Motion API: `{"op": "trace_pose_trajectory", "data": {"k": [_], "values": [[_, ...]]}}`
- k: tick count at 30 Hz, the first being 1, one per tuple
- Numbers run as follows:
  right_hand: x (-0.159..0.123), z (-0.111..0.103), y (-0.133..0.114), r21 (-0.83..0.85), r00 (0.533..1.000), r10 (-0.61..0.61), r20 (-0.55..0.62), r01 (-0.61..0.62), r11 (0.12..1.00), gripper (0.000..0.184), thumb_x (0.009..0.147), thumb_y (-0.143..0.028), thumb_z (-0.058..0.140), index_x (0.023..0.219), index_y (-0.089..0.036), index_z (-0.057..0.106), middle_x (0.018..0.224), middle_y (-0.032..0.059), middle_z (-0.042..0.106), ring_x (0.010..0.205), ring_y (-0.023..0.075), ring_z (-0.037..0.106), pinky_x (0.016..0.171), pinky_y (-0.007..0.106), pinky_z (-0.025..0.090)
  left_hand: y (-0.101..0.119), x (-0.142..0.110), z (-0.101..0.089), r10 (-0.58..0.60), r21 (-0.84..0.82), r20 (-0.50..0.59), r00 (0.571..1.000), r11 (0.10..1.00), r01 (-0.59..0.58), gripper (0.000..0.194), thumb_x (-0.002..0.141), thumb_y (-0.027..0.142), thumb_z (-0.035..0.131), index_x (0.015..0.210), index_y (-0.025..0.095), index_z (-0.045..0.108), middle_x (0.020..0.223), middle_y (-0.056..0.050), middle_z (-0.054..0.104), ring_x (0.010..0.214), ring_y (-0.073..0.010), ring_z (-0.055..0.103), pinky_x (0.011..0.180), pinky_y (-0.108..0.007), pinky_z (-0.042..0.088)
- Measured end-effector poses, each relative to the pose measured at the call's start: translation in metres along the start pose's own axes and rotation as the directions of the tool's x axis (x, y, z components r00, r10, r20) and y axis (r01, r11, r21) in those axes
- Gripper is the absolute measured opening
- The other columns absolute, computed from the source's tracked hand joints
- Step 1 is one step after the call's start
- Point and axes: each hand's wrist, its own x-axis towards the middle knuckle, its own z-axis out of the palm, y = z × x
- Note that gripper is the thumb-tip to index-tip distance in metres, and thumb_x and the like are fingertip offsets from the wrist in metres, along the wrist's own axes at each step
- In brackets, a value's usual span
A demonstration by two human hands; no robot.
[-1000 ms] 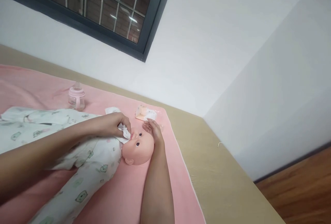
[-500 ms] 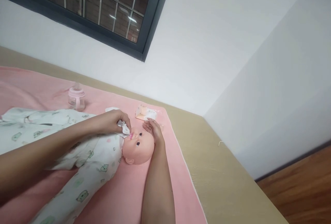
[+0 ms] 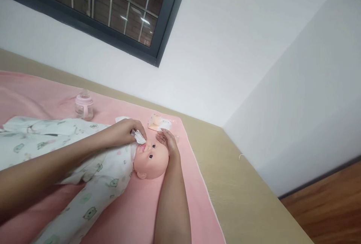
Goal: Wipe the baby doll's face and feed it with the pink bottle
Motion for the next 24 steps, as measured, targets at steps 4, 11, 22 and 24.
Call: {"op": "trace_pose_trajectory", "data": {"k": [4, 11, 22, 24], "values": [[0.0, 0.001, -0.001, -0.01, 1.0, 0.001, -0.018, -0.001, 1.0, 0.025, 0.066, -0.03, 0.072, 0.088, -0.019, 0.065, 0.076, 0.0021, 0.07, 0.077, 0.015, 0.067, 0.076, 0.028, 0.054, 0.0, 0.0, -0.001, 0.016, -0.009, -0.061, 0.998, 1.0, -0.017, 0.029, 0.061, 0.008, 0.053, 0.075, 0.022, 0.074, 0.085, 0.001, 0.071, 0.083, -0.0196, 0.064, 0.072, -0.024, 0.045], [-0.002, 0.001, -0.002, -0.041, 1.0, -0.004, 0.011, 0.005, 0.999, 0.028, 0.067, -0.03, 0.072, 0.092, -0.02, 0.064, 0.083, 0.0028, 0.071, 0.084, 0.0154, 0.066, 0.083, 0.029, 0.052, 0.007, -0.005, -0.002, -0.007, -0.133, 0.056, 0.998, 0.991, 0.015, 0.023, 0.061, 0.018, 0.059, 0.079, 0.02, 0.073, 0.084, 0.0, 0.071, 0.082, -0.0218, 0.064, 0.068, -0.025, 0.047], [0.005, -0.005, 0.004, -0.036, 1.0, -0.009, 0.029, 0.01, 0.999, 0.03, 0.067, -0.029, 0.072, 0.095, -0.02, 0.063, 0.083, 0.0024, 0.07, 0.08, 0.0147, 0.066, 0.082, 0.03, 0.053, 0.003, -0.003, 0.006, -0.038, -0.072, 0.045, 0.998, 0.997, 0.041, 0.023, 0.06, 0.022, 0.058, 0.077, 0.021, 0.072, 0.083, -0.002, 0.069, 0.08, -0.0239, 0.063, 0.067, -0.027, 0.046], [0.004, -0.004, 0.003, -0.043, 0.999, -0.008, 0.031, 0.009, 0.999, 0.029, 0.068, -0.029, 0.071, 0.094, -0.02, 0.062, 0.083, 0.0023, 0.07, 0.08, 0.0146, 0.066, 0.083, 0.03, 0.053, 0.004, -0.003, 0.007, -0.051, -0.052, 0.03, 0.998, 0.997, 0.052, 0.022, 0.061, 0.024, 0.058, 0.077, 0.02, 0.072, 0.083, -0.003, 0.069, 0.08, -0.0248, 0.063, 0.066, -0.027, 0.046]]}}
